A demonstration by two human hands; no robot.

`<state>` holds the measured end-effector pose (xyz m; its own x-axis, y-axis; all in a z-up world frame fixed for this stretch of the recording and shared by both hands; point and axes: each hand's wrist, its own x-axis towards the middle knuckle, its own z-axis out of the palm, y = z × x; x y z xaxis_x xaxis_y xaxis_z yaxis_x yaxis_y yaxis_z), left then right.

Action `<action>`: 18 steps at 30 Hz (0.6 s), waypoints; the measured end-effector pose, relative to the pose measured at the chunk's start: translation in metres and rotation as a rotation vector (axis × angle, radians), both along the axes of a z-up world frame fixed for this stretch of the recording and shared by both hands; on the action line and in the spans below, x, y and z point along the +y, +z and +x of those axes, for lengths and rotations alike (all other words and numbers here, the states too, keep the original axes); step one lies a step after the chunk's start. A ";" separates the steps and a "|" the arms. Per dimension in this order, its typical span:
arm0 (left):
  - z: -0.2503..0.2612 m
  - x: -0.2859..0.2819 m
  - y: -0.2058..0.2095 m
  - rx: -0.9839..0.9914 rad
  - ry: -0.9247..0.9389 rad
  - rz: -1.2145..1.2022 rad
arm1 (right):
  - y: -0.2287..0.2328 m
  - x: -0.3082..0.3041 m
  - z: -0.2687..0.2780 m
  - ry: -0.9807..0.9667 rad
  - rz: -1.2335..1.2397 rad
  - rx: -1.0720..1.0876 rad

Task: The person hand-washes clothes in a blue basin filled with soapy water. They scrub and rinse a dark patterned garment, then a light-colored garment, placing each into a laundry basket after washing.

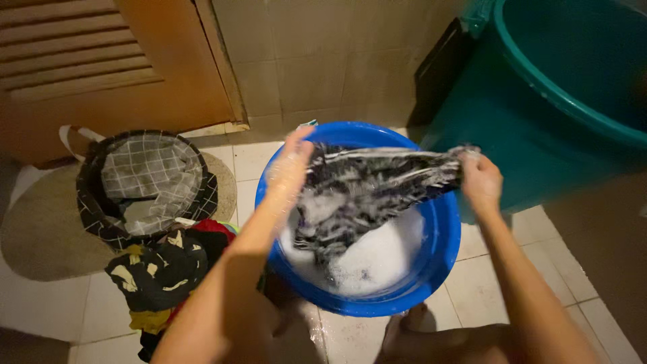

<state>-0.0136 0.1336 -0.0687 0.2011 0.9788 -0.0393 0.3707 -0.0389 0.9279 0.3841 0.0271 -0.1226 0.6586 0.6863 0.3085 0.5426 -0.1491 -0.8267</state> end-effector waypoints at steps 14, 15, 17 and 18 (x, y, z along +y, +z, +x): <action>0.041 -0.007 -0.057 0.561 -0.496 0.102 | -0.061 0.031 -0.124 0.986 -0.310 -0.007; 0.042 -0.012 -0.054 0.587 -0.558 0.123 | -0.059 0.033 -0.148 0.998 -0.324 -0.004; 0.041 -0.019 -0.039 0.635 -0.616 0.164 | -0.051 0.038 -0.178 1.000 -0.303 -0.065; 0.039 -0.023 -0.031 0.658 -0.614 0.181 | -0.049 0.041 -0.188 0.989 -0.268 -0.125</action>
<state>0.0250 0.1106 -0.0994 0.6789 0.7101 -0.1866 0.6886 -0.5276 0.4975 0.1962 0.0682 -0.1720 -0.2638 0.9601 0.0930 0.6025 0.2392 -0.7614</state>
